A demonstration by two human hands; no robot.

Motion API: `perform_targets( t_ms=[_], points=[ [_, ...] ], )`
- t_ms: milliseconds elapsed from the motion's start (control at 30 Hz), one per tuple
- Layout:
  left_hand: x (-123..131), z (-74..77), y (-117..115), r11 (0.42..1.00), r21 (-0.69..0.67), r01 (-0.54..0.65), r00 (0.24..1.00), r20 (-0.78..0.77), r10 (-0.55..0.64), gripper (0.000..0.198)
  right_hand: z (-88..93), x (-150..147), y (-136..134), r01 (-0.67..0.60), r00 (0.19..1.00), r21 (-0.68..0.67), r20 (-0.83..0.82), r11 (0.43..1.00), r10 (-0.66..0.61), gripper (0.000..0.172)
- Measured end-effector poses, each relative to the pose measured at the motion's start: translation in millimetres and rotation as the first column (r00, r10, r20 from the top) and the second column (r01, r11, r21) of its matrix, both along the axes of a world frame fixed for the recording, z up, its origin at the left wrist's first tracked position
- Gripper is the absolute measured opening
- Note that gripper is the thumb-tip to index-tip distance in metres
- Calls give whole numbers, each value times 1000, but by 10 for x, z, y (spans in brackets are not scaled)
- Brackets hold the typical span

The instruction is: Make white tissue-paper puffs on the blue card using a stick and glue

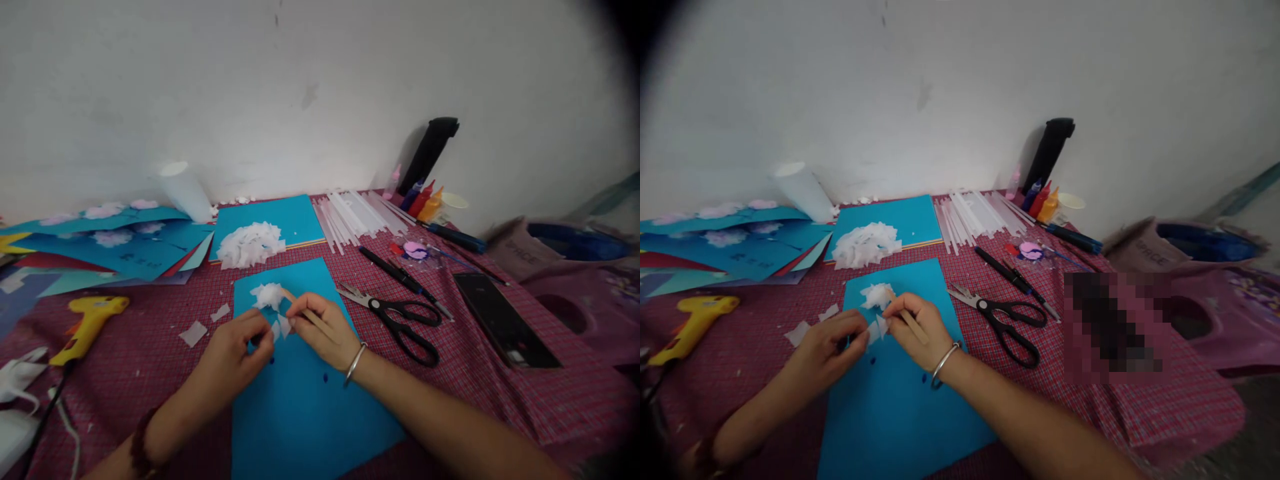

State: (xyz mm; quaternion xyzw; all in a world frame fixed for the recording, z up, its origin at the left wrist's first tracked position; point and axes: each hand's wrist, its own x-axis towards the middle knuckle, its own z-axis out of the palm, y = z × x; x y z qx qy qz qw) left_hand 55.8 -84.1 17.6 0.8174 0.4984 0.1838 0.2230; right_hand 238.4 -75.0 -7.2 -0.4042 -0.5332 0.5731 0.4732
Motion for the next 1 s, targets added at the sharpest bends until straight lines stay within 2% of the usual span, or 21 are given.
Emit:
perform_targets(
  t_ms=[133, 200, 233, 300, 367, 400, 467, 533, 633, 733, 800, 867, 1000],
  points=[
    [-133, -59, -5, 986, -163, 31, 999, -31, -36, 27, -4, 23, 30, 68, 997, 19, 37, 998, -68, 6],
    [-175, -89, 37, 983, -177, -48, 999, -13, 46, 22, -4, 23, 41, 76, 996, 21, 37, 997, -77, 7],
    [-180, -105, 71, 978, -173, -113, 993, 19, 118, 26, -3, 19, 43, 73, 997, 23, 34, 997, -74, 7],
    [-154, -139, 147, 953, -230, -196, 965, 127, 229, 49, -3, 6, 40, 61, 998, 37, 31, 997, -62, 6],
    [-84, -173, 213, 922, -358, -147, 939, 241, 244, 57, -11, -11, 30, 45, 998, 57, 42, 997, -48, 6],
    [-43, -183, 235, 911, -400, -99, 925, 300, 232, 51, -19, -20, 23, 39, 998, 69, 52, 997, -43, 7],
    [29, -173, 264, 916, -401, -28, 897, 395, 200, 29, -39, -32, 16, 27, 998, 88, 62, 996, -33, 7],
    [54, -97, 285, 938, -347, -18, 884, 433, 177, 20, -46, -22, 28, 7, 999, 95, 48, 995, -12, 6],
    [-23, 145, 333, 947, -314, -66, 880, 429, 204, 21, 20, 71, 99, 17, 999, 87, -38, 996, -13, 9],
    [-184, 421, 412, 919, -333, -210, 844, 413, 342, 20, 151, 250, 218, 146, 984, 148, -123, 978, -128, 23],
    [-290, 518, 477, 886, -360, -293, 800, 414, 433, 19, 211, 353, 278, 196, 977, 192, -128, 962, -173, 32],
    [-371, 505, 546, 866, -405, -294, 767, 440, 467, 18, 214, 391, 295, 192, 980, 205, -87, 960, -178, 36],
    [-440, 257, 656, 862, -486, -142, 774, 489, 403, 18, 72, 274, 229, 41, 997, 188, 63, 981, -54, 29]
  ],
)
